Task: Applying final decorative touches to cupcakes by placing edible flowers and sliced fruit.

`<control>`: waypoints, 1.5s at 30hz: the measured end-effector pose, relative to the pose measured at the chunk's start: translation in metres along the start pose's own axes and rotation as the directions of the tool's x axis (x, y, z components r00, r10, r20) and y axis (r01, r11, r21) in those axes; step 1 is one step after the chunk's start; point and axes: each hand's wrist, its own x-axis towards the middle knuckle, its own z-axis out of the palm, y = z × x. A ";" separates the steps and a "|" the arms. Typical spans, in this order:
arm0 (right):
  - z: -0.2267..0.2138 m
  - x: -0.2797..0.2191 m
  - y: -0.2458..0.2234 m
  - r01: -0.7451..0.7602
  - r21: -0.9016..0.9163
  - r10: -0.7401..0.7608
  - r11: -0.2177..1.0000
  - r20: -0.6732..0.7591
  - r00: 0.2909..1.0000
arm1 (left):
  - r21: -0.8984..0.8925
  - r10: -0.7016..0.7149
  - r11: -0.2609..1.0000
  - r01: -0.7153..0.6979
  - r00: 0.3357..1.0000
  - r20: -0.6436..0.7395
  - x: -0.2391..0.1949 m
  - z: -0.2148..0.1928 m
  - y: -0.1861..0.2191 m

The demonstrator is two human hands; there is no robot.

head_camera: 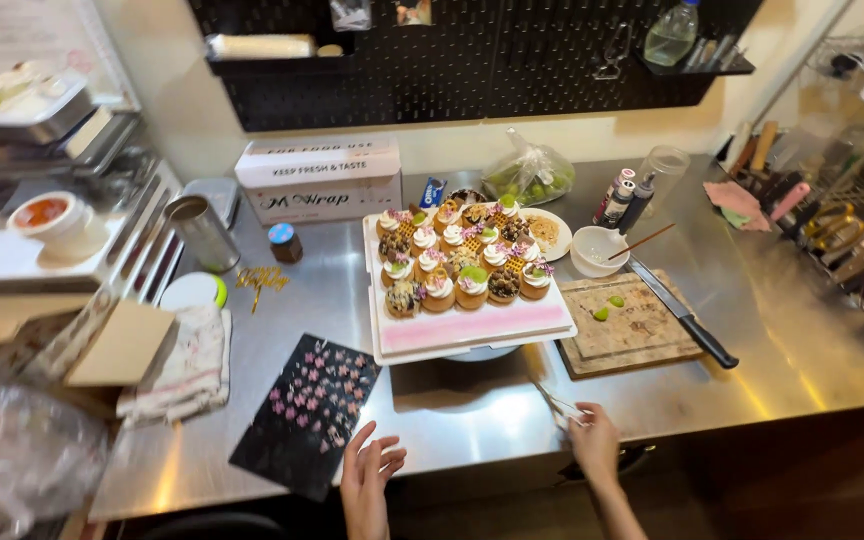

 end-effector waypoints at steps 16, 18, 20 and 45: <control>-0.075 -0.165 -0.166 0.108 0.254 -0.151 0.961 0.155 0.976 | 0.491 0.170 0.793 -0.361 0.904 0.392 -0.153 0.047 -0.055; -0.092 -0.243 -0.193 0.038 0.306 -0.179 0.951 0.446 0.877 | 0.676 -0.309 0.579 -0.456 0.644 0.700 -0.218 0.055 0.046; -0.058 -0.275 -0.171 0.444 0.272 -0.521 0.853 0.420 0.743 | 0.657 -0.329 0.137 -0.741 0.592 0.736 -0.104 0.084 -0.162; -0.059 -0.219 -0.347 0.535 -0.003 -0.484 0.845 0.424 0.766 | -0.387 -0.535 -0.457 -0.801 -0.100 0.839 0.102 0.231 -0.150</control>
